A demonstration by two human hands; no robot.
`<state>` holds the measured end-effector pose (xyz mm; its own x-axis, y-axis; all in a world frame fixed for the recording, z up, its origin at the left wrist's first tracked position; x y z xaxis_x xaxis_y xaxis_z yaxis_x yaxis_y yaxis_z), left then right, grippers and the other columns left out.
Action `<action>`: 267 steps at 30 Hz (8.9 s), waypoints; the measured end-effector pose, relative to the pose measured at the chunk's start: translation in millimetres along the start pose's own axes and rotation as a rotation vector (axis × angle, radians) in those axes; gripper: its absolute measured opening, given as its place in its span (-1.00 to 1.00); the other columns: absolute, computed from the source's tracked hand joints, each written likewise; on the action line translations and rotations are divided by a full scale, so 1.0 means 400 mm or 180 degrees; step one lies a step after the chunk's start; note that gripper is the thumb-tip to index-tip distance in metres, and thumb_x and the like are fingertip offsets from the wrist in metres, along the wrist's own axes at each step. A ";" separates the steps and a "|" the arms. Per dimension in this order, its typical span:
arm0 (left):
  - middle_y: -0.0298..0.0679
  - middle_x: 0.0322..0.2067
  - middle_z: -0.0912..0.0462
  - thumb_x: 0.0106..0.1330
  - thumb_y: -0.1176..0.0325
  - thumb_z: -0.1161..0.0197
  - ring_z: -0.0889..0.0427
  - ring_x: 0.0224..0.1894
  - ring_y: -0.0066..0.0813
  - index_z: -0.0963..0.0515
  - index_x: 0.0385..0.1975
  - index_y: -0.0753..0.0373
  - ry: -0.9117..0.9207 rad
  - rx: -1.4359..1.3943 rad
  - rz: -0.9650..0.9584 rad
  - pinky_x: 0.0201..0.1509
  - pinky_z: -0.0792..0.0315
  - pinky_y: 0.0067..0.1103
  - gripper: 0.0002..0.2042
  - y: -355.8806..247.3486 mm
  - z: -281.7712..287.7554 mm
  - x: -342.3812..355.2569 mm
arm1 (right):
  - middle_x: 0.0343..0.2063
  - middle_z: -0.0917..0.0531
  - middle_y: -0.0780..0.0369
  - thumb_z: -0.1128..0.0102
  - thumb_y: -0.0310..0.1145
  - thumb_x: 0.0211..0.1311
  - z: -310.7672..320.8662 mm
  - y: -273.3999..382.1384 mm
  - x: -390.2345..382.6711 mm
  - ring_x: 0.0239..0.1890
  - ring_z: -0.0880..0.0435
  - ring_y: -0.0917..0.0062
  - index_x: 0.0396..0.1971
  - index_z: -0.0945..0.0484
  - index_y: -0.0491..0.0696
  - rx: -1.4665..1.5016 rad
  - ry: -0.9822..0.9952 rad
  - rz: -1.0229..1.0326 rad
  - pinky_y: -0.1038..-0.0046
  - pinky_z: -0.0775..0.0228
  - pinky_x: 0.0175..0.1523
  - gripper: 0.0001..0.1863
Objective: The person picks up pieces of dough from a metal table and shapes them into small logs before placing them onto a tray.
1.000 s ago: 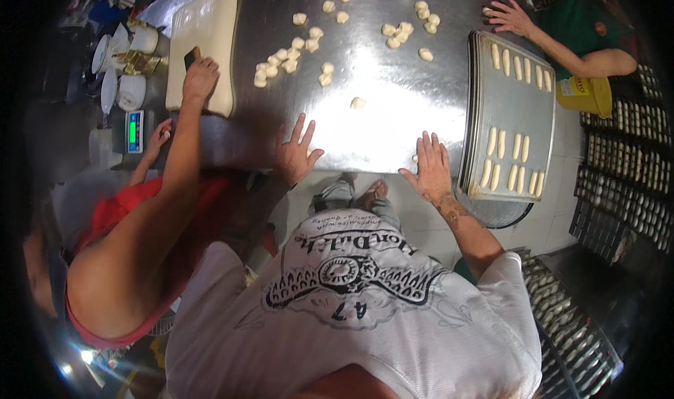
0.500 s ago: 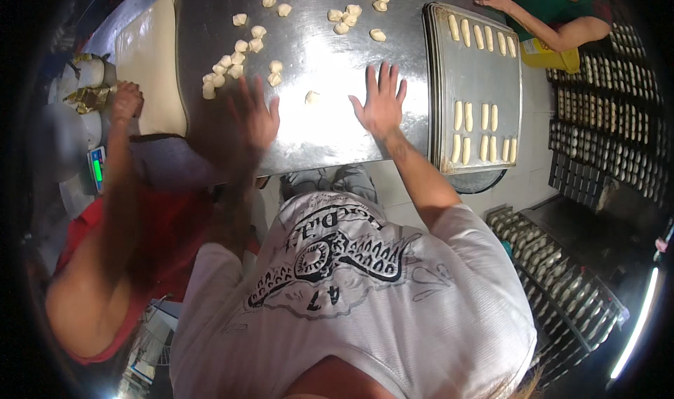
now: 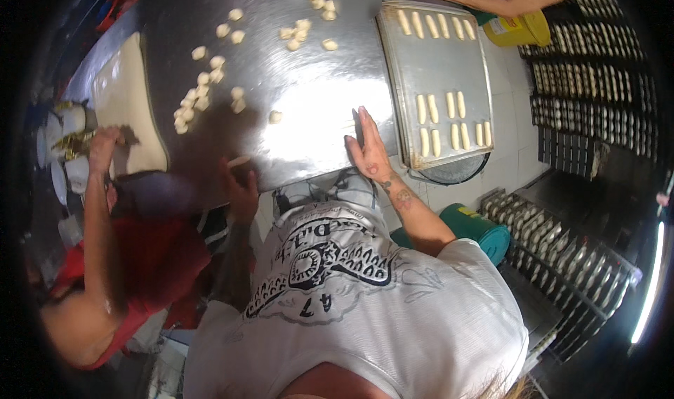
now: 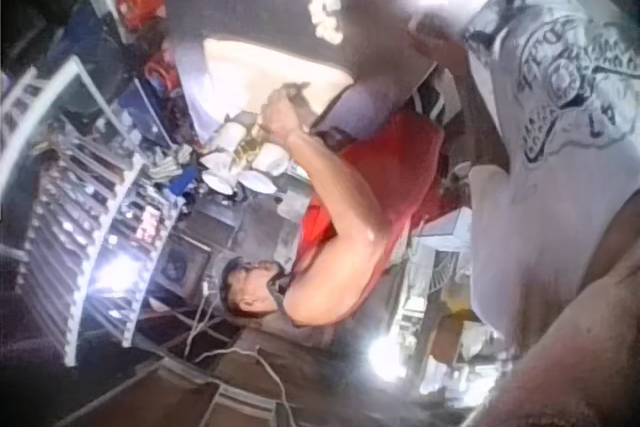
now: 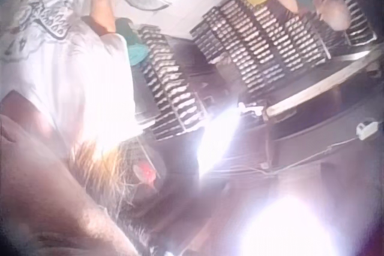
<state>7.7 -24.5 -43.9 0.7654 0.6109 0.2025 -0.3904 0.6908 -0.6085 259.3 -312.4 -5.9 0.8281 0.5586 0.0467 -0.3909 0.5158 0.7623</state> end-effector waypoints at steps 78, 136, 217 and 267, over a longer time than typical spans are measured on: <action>0.05 0.23 -0.53 0.30 0.50 -0.38 -0.55 0.30 0.04 -0.45 0.36 0.16 -0.0171 -0.1789 0.1158 0.34 -0.50 -0.24 -0.41 0.178 0.008 0.297 | 0.15 -0.64 0.14 -0.25 -0.37 0.58 -0.711 0.358 0.295 0.17 -0.65 0.46 0.39 -0.42 -0.21 0.1541 0.2048 -0.0315 0.39 -0.51 0.28 -0.50; -0.19 0.17 -0.57 0.47 0.58 -0.27 -0.60 0.14 -0.47 -0.42 0.39 0.26 0.0918 -0.3523 0.0930 0.14 -0.59 -0.55 -0.51 0.118 -0.246 0.314 | 0.19 -0.61 0.01 -0.23 -0.35 0.48 -0.397 0.428 0.385 0.24 -0.57 0.10 0.26 -0.58 -0.15 -0.0071 0.0772 0.0900 0.10 -0.36 0.36 -0.58; -0.11 -0.30 -0.56 0.36 -0.07 -0.42 -0.63 -0.25 0.04 -0.52 -0.37 0.16 -0.0356 0.0993 -0.0227 -0.17 -0.51 -0.11 -0.59 0.023 -0.023 0.260 | -0.32 -0.65 0.15 -0.33 -0.05 0.38 -0.172 0.080 0.204 -0.17 -0.63 0.21 -0.28 -0.68 -0.05 -0.1336 -0.0204 0.0956 0.18 -0.50 -0.01 -0.67; -0.06 -0.38 -0.69 0.56 -0.06 -0.20 -0.67 -0.33 0.12 -0.58 -0.37 0.15 -0.0109 0.1264 -0.0511 -0.19 -0.49 -0.04 -0.60 0.116 -0.018 0.240 | -0.25 -0.70 0.23 -0.37 0.12 0.32 -0.147 -0.006 0.200 -0.12 -0.63 0.27 -0.23 -0.71 0.02 -0.1982 0.0797 0.1442 0.13 -0.39 0.09 -0.58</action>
<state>66.7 63.5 -58.1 0.8178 0.4913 0.2999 -0.4395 0.8694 -0.2258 302.9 -230.6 -41.9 0.4499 0.8909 0.0625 -0.8800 0.4303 0.2012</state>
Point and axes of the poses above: each hand's wrist, its own x-axis towards the middle knuckle, its own z-axis out of the back of the hand, y = z × x, the point moved 9 cm from there along x, towards the middle knuckle
